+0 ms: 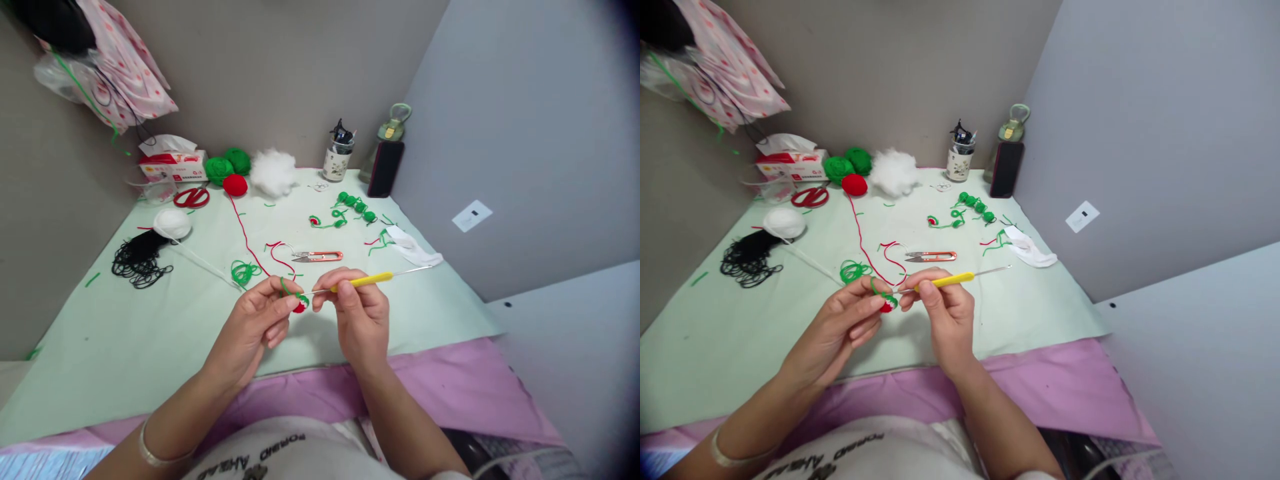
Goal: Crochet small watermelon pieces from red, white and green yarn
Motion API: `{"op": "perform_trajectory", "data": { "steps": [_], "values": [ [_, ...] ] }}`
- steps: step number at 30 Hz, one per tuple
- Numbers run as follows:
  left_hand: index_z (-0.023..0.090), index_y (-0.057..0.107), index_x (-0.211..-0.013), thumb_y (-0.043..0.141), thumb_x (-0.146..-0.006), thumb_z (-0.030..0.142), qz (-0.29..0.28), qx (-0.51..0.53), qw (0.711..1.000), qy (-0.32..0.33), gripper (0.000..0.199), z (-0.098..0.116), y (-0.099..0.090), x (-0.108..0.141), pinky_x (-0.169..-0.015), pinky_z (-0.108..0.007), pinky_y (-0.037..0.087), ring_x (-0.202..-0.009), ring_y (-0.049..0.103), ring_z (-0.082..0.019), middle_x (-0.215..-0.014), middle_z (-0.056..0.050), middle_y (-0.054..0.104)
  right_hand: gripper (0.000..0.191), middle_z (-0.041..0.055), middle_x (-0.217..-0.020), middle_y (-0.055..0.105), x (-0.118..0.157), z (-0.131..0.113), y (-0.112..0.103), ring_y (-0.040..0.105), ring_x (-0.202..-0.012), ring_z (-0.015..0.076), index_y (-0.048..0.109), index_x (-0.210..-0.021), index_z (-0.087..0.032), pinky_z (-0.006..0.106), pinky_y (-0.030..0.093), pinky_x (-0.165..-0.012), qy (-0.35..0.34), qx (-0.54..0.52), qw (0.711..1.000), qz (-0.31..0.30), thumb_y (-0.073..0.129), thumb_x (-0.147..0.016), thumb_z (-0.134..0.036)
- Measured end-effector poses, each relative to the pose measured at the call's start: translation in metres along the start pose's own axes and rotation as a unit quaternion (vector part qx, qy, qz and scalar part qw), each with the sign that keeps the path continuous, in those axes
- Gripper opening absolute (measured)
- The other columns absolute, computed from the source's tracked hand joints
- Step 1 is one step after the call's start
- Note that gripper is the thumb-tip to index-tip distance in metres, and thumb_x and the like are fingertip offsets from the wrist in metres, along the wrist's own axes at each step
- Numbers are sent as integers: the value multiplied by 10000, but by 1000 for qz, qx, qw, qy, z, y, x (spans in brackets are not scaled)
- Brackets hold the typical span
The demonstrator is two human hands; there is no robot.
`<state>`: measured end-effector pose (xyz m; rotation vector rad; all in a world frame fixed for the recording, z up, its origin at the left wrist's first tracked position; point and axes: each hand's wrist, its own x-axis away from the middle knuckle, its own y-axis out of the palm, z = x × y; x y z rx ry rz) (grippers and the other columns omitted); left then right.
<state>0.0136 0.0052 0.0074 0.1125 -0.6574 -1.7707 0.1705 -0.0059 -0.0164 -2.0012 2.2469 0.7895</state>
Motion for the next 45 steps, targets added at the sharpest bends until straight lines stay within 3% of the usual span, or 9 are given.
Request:
{"op": "perform_trajectory", "data": {
  "steps": [6,10,17,25,32,40,45],
  "values": [
    [164,729,-818,876,-777,251,6,-10,1000,15,175,1,0,2,-413,-143,284,-431,339,3,-692,59,556,176,23,-885,716,0,0,-1,693,-709,147,761,-936,-225,316,576,-673,-19,17,1000,1,633,-1012,-318],
    [170,738,-847,906,-741,277,3,-26,1000,16,226,0,2,2,-406,-149,294,-423,349,1,-716,44,597,207,15,-828,713,-2,2,0,658,-643,136,749,-905,-219,303,581,-631,30,-29,999,-13,650,-997,-376],
    [203,784,-1121,891,-770,272,5,-31,999,12,373,0,2,2,-411,-146,281,-440,334,17,-854,9,642,190,17,-861,735,-1,7,2,648,-646,115,769,-923,-226,270,566,-636,44,-48,998,-8,671,-985,-376],
    [225,763,-1233,922,-722,258,15,-13,1000,9,537,3,4,1,-398,-150,267,-439,308,4,-758,50,577,223,24,-867,735,-2,7,2,627,-636,122,763,-932,-225,292,570,-641,41,-19,999,2,663,-983,-417],
    [174,765,-869,898,-753,271,11,-12,1000,15,201,2,0,1,-410,-145,270,-417,324,17,-711,58,556,200,23,-878,722,-1,4,-1,675,-676,134,771,-937,-228,294,577,-636,2,3,1000,27,640,-1005,-363],
    [174,756,-880,884,-775,270,15,-11,1000,16,192,5,0,0,-408,-139,267,-422,316,8,-663,65,527,198,32,-927,726,4,-4,2,683,-722,148,781,-992,-256,323,572,-658,-87,86,992,22,588,-1035,-269],
    [174,759,-880,869,-791,256,7,-4,1000,21,163,4,-2,-1,-405,-131,273,-423,326,16,-710,54,569,228,28,-958,718,5,-5,2,685,-722,143,774,-1024,-267,323,577,-651,-102,97,990,7,551,-1049,-229]
  ]
}}
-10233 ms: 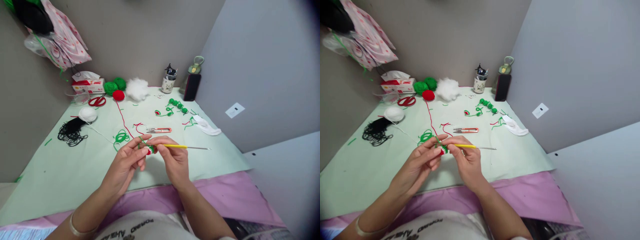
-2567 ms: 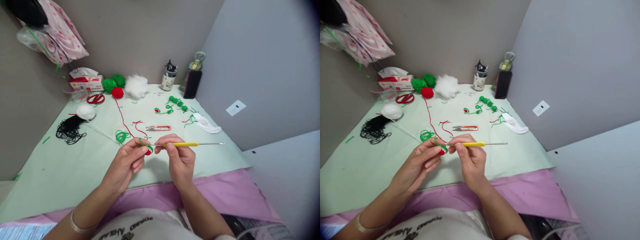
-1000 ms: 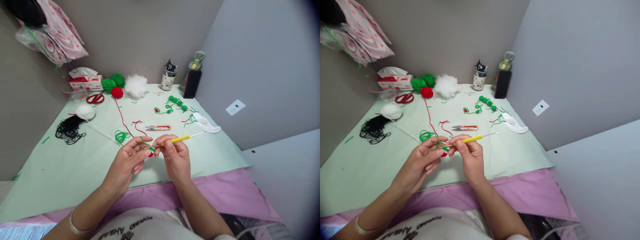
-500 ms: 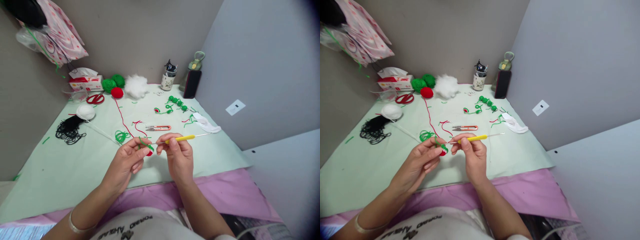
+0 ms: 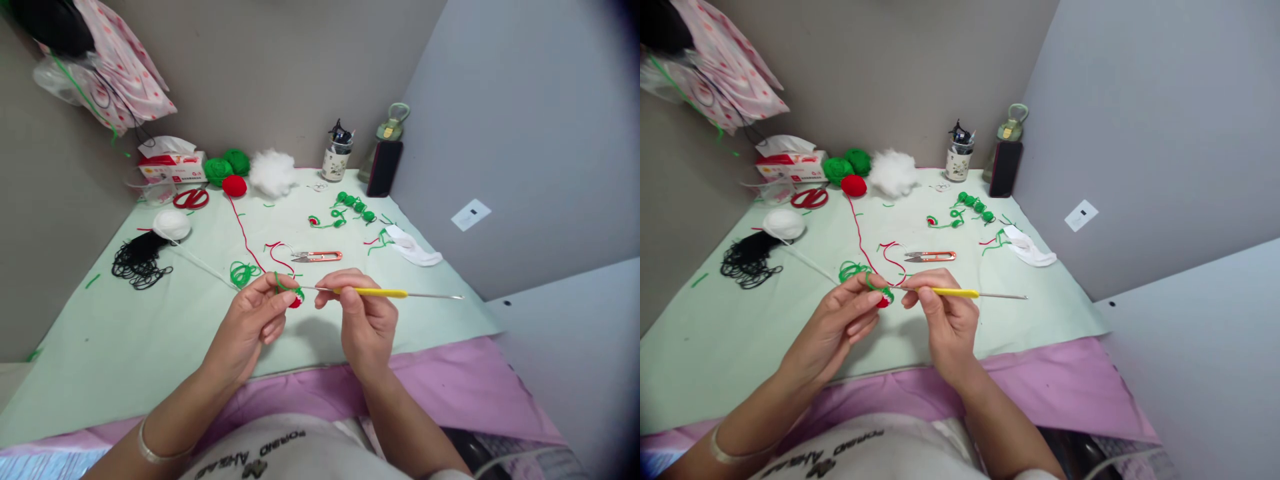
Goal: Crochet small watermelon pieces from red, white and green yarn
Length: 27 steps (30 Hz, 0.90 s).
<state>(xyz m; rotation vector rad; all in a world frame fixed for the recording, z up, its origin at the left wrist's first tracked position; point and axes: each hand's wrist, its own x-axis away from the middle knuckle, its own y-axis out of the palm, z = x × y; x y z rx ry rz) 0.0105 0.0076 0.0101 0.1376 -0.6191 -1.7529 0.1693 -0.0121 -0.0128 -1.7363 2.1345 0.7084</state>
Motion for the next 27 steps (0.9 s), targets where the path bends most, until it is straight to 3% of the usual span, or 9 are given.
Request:
{"op": "perform_trajectory", "data": {
  "steps": [4,7,19,27],
  "values": [
    [167,759,-889,868,-793,254,2,3,1000,3,169,-2,-1,0,-402,-125,274,-424,328,17,-704,61,560,229,41,-953,734,1,-1,-3,703,-804,172,756,-1082,-249,351,589,-715,-85,110,990,-24,557,-1028,-149],
    [159,755,-898,870,-792,253,6,3,1000,0,182,-2,-1,-1,-399,-122,266,-422,321,16,-677,68,545,273,56,-963,745,2,-2,-5,710,-878,199,739,-1134,-248,374,593,-753,-157,167,973,-2,540,-1016,-103],
    [171,777,-911,868,-792,264,-1,16,1000,-10,176,-5,-2,-2,-405,-125,272,-435,295,1,-628,75,489,231,43,-956,725,5,0,-3,709,-854,179,744,-1098,-230,347,565,-747,-96,110,988,-42,553,-1025,-122],
    [168,765,-892,867,-792,262,2,8,1000,-11,172,-5,-3,-1,-407,-126,270,-433,290,-1,-609,83,459,243,46,-930,727,4,1,-4,710,-888,188,731,-1112,-220,348,575,-768,-123,131,983,-47,546,-1018,-94]
  ]
}}
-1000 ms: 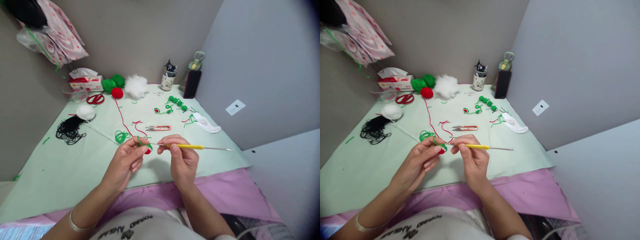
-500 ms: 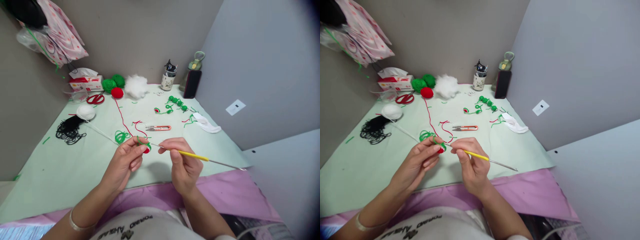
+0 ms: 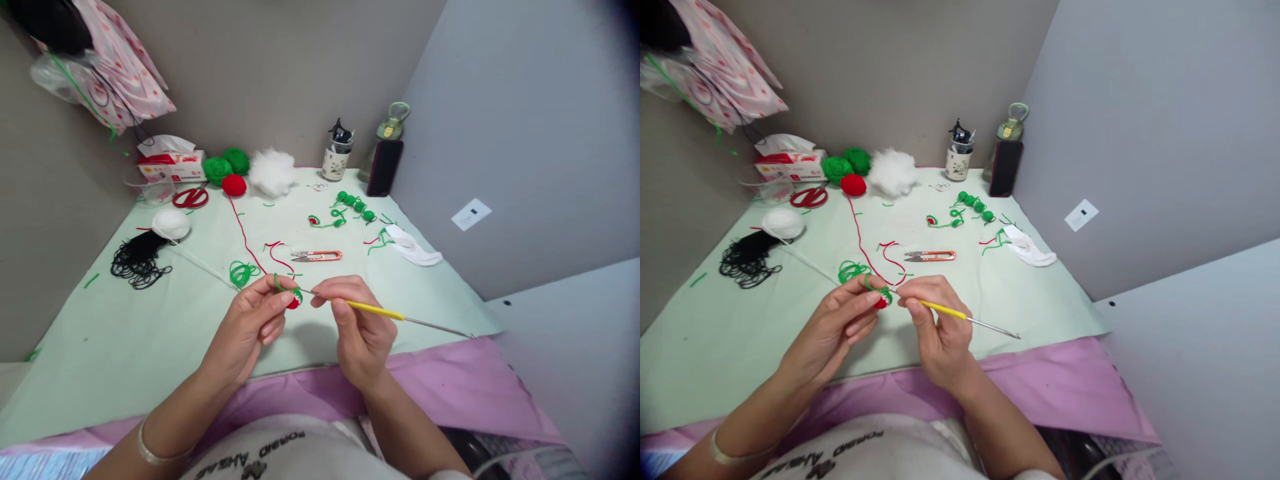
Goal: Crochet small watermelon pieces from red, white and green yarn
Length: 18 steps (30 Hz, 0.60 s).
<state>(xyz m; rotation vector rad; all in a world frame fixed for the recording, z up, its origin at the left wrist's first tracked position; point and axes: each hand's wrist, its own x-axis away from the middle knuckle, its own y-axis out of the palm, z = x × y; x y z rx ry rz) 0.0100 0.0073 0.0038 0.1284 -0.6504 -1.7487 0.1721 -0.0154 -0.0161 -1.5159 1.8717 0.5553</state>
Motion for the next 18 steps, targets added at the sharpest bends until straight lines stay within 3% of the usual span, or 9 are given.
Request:
{"op": "perform_trajectory", "data": {
  "steps": [9,15,18],
  "values": [
    [188,729,-887,877,-791,259,6,-2,1000,15,190,-1,4,-1,-400,-130,259,-421,283,-3,-599,99,451,256,96,-1002,747,2,-2,1,726,-934,190,692,-1181,-218,315,621,-748,-114,125,985,-38,546,-1008,-97],
    [175,726,-868,882,-776,266,13,-27,999,23,203,0,4,2,-406,-140,272,-424,318,8,-678,76,508,244,53,-917,746,0,0,1,712,-884,185,708,-1118,-222,344,606,-761,-37,38,998,-22,526,-1018,-93],
    [172,729,-869,889,-767,275,13,-39,999,30,215,0,5,3,-408,-141,275,-427,332,8,-694,72,513,237,50,-906,747,0,0,1,704,-859,185,714,-1107,-221,349,595,-739,-32,27,999,-10,536,-1016,-94]
  ]
}}
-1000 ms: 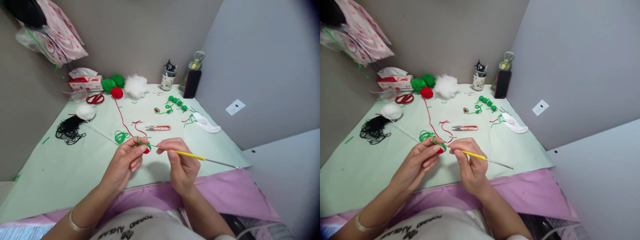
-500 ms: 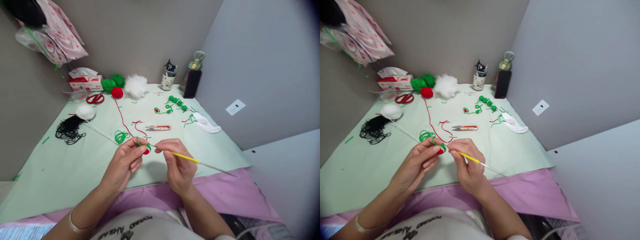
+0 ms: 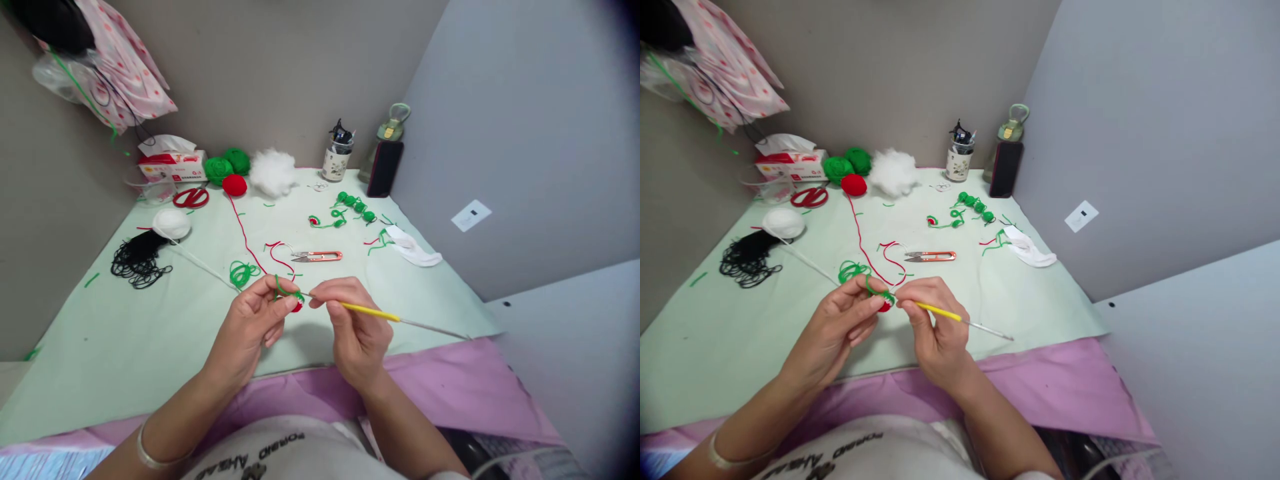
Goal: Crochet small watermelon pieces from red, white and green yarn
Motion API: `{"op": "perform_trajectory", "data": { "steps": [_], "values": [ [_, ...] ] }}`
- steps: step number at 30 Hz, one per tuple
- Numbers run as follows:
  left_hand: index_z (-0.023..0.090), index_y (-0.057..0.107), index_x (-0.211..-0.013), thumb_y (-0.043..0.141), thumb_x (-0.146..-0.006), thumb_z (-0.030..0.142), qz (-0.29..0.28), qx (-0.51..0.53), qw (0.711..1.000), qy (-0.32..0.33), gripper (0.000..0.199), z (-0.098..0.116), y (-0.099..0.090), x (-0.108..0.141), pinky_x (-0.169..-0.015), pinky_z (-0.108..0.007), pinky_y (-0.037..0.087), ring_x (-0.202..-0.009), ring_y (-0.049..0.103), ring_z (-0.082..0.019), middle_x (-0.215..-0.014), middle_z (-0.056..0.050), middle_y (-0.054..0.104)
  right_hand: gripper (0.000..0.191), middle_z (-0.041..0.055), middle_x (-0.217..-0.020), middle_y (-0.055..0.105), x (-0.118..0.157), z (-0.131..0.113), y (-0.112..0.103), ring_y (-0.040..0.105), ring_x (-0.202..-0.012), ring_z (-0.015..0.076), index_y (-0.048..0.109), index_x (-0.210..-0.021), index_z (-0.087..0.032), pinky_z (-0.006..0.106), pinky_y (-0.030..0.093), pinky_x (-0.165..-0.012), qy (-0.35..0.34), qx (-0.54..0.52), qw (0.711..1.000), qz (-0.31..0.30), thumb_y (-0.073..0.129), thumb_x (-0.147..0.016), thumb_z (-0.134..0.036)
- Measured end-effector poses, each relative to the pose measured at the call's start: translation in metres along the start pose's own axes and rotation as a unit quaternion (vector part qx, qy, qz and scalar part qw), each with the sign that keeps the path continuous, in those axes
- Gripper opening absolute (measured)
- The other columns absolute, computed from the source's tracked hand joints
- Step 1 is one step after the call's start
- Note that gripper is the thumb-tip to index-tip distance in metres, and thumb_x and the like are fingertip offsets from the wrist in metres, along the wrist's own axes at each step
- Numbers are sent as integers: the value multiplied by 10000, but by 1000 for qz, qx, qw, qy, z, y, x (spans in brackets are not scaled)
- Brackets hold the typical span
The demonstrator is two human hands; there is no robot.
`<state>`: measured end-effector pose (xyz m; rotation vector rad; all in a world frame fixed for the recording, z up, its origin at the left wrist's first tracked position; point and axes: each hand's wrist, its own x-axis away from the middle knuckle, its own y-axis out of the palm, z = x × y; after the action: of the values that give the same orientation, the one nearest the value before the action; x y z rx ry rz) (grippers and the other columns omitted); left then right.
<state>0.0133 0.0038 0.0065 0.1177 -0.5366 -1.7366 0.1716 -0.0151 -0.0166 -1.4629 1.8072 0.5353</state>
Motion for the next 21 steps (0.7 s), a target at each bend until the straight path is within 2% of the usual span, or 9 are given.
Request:
{"op": "perform_trajectory", "data": {
  "steps": [3,5,9,15,21],
  "values": [
    [176,732,-908,885,-777,277,-14,9,1000,-11,225,0,1,0,-410,-143,270,-423,316,12,-705,73,519,243,64,-949,771,3,2,2,713,-931,203,718,-1141,-225,369,600,-777,-16,5,1000,4,551,-1015,-102],
    [178,734,-941,878,-791,274,-22,19,999,-22,229,1,1,0,-409,-144,257,-421,300,16,-719,71,525,237,65,-967,779,4,4,4,721,-944,210,728,-1140,-243,380,605,-778,-1,-13,1000,15,555,-1024,-132],
    [187,745,-1012,877,-800,264,-27,25,999,-28,261,1,1,0,-407,-143,239,-427,288,24,-776,55,566,219,48,-946,770,3,6,9,729,-861,205,754,-1084,-274,387,606,-742,56,-50,996,50,565,-1031,-177],
    [194,750,-993,883,-798,265,-48,35,997,-43,246,0,2,3,-403,-140,227,-421,271,33,-813,41,602,194,39,-948,754,1,6,11,720,-775,173,769,-1030,-264,351,601,-696,90,-68,990,85,585,-1026,-203],
    [169,745,-1001,869,-811,237,-29,62,996,-55,237,0,-1,2,-399,-131,227,-417,259,31,-741,64,554,189,18,-903,736,-4,9,5,706,-694,132,761,-963,-238,302,598,-676,190,-178,957,126,595,-1034,-294]
  ]
}}
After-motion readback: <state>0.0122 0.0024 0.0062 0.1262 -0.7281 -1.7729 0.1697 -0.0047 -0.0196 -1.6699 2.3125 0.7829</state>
